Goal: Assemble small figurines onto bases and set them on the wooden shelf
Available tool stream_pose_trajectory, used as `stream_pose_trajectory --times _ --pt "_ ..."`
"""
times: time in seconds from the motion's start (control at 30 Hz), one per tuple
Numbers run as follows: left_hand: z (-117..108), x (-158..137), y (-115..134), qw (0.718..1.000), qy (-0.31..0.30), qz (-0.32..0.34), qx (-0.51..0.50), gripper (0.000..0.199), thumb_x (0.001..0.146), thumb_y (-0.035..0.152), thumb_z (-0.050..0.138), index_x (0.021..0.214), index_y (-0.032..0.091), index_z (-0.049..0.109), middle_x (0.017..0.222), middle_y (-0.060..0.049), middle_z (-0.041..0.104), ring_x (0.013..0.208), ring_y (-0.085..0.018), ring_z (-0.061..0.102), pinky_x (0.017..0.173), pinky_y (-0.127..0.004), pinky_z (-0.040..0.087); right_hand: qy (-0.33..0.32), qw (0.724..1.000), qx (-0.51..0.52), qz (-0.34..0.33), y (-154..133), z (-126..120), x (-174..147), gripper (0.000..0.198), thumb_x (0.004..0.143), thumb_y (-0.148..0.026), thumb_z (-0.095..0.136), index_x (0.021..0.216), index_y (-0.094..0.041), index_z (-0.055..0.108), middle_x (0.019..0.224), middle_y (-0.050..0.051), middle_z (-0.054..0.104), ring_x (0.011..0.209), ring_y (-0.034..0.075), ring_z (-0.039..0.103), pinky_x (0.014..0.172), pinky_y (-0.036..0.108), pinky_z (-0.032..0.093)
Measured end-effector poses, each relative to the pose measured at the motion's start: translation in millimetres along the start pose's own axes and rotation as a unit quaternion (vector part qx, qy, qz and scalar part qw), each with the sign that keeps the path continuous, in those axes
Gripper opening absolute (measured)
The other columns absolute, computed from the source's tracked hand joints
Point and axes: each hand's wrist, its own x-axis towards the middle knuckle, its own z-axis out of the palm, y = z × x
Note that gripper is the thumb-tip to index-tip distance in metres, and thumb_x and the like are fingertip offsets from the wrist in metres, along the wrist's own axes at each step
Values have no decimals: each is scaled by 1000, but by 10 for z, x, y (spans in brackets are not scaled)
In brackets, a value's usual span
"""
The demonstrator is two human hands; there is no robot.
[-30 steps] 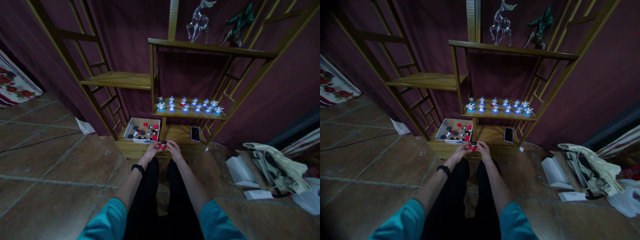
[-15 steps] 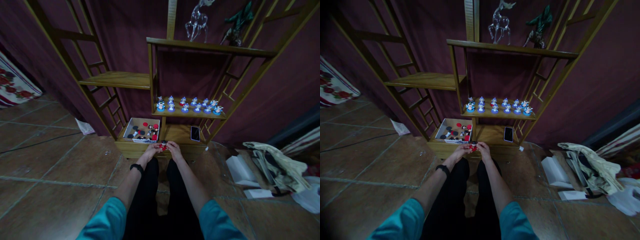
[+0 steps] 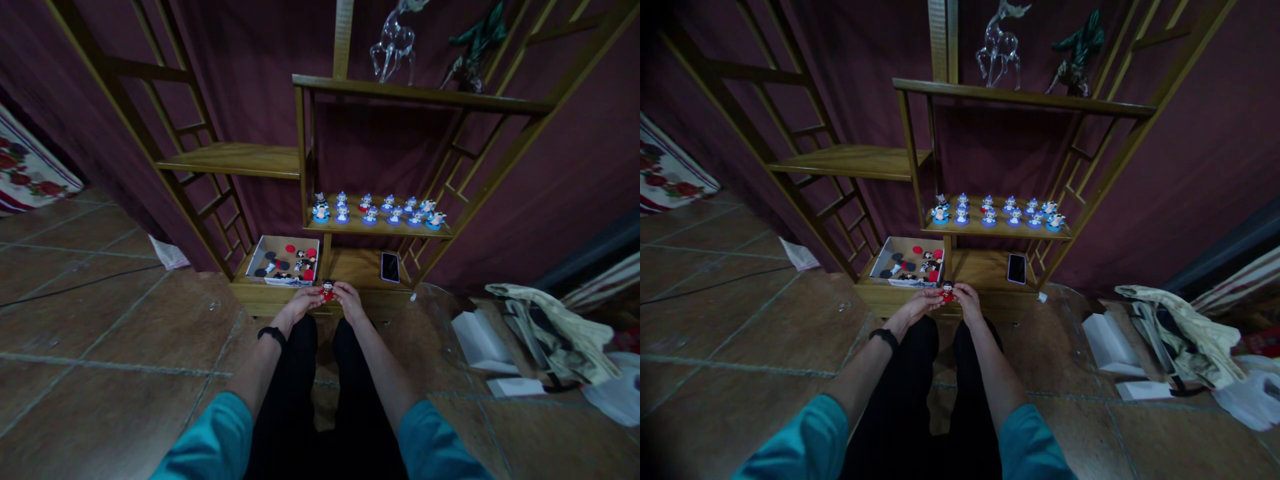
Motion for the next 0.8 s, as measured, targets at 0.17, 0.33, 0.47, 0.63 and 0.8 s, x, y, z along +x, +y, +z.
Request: stream_pose_trajectory --times 0.17,0.33,0.47,0.63,0.8 --pt "-19 -23 21 999 -23 -9 -23 34 62 11 73 95 12 67 87 -10 69 72 -13 63 67 -22 46 -10 1000 7 -4 -14 -3 -9 18 58 -28 70 75 -21 65 73 -1 66 66 13 59 64 26 46" --pt "-31 -17 16 999 -39 -13 -34 33 64 9 71 97 12 66 85 -9 68 69 -11 62 68 -22 47 -15 1000 18 -6 -8 -8 -7 20 58 -29 70 76 -20 65 76 1 68 69 14 61 65 27 48" --pt "-36 0 4 998 -39 -8 -46 36 64 6 70 98 13 65 88 -8 68 70 -11 63 69 -21 47 -18 1000 14 -10 -9 -3 -7 21 60 -29 69 78 -19 66 84 2 69 75 15 62 70 28 48" --pt "-26 -15 21 998 -34 -7 -62 33 66 5 68 98 13 65 87 -9 68 71 -12 63 69 -22 47 -39 999 17 10 -39 18 -30 25 61 -30 69 83 -20 66 90 3 69 81 17 63 75 31 48" --pt "-27 -12 30 996 -27 -5 -84 29 68 4 66 96 10 65 83 -10 68 72 -13 63 66 -21 48 -70 996 15 58 -53 37 -53 33 60 -30 71 92 -20 65 96 4 69 86 18 63 80 34 47"
